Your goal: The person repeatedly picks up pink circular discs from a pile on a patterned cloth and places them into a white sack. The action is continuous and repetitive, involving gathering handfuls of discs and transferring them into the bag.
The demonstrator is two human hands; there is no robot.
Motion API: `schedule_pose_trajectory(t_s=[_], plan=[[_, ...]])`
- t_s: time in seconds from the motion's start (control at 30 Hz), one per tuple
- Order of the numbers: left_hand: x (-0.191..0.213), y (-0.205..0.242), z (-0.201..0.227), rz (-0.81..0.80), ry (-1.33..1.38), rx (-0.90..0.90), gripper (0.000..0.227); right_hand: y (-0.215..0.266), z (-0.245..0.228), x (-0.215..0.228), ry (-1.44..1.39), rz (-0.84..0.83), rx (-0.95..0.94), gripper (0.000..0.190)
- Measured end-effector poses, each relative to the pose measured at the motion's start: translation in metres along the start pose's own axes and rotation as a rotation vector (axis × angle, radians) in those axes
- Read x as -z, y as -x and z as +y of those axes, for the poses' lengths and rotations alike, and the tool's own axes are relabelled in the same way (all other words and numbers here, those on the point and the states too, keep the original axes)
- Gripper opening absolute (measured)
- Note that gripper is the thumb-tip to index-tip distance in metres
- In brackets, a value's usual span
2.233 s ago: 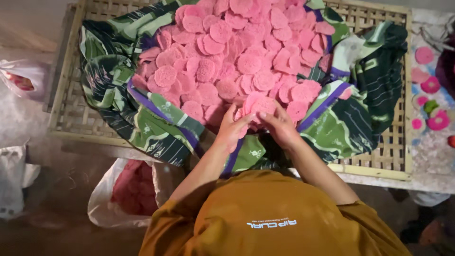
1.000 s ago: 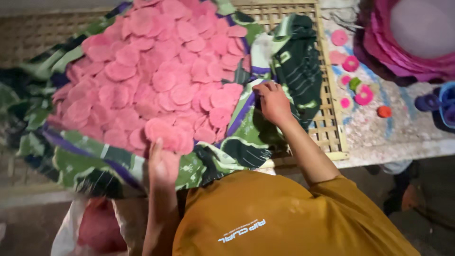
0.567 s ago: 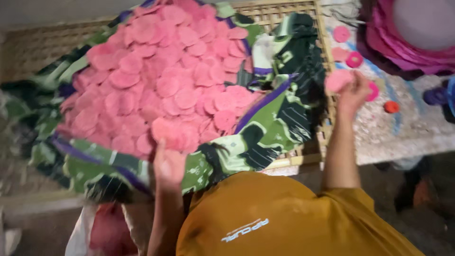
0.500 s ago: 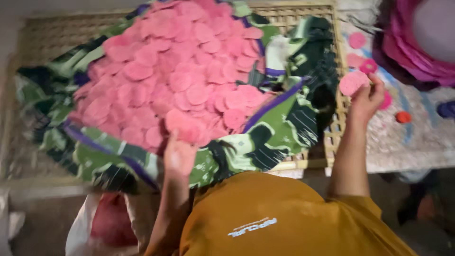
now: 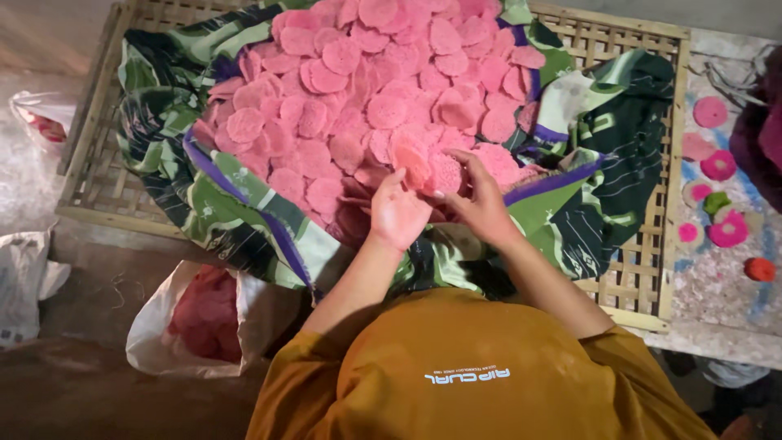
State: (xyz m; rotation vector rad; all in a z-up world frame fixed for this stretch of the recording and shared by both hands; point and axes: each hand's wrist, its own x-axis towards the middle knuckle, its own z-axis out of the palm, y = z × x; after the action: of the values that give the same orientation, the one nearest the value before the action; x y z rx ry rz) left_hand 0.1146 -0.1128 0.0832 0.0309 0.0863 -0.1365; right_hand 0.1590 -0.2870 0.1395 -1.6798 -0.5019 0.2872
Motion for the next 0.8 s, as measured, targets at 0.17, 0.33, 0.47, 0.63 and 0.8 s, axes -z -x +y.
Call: schedule_pose_trajectory(t_s=[0.17, 0.33, 0.47, 0.63, 0.8], plan=[[0.028, 0.005, 0.007, 0.105, 0.059, -0.079, 0.025, -0.004, 0.032, 0.007, -0.180, 0.015, -0.198, 0.037], [0.043, 0.001, 0.002, 0.104, -0.217, -0.103, 0.012, 0.005, 0.042, 0.025, -0.294, 0.117, -0.068, 0.040], [0.039, 0.001, -0.002, 0.184, -0.411, -0.057, 0.030, 0.011, 0.040, 0.032, -0.234, 0.221, -0.032, 0.044], [0.035, -0.003, -0.015, 0.188, -0.500, -0.023, 0.037, 0.013, 0.042, 0.025, -0.229, 0.282, -0.077, 0.044], [0.034, -0.024, -0.028, 0.186, -0.665, -0.117, 0.065, 0.011, 0.044, 0.005, -0.012, 0.128, 0.028, 0.050]])
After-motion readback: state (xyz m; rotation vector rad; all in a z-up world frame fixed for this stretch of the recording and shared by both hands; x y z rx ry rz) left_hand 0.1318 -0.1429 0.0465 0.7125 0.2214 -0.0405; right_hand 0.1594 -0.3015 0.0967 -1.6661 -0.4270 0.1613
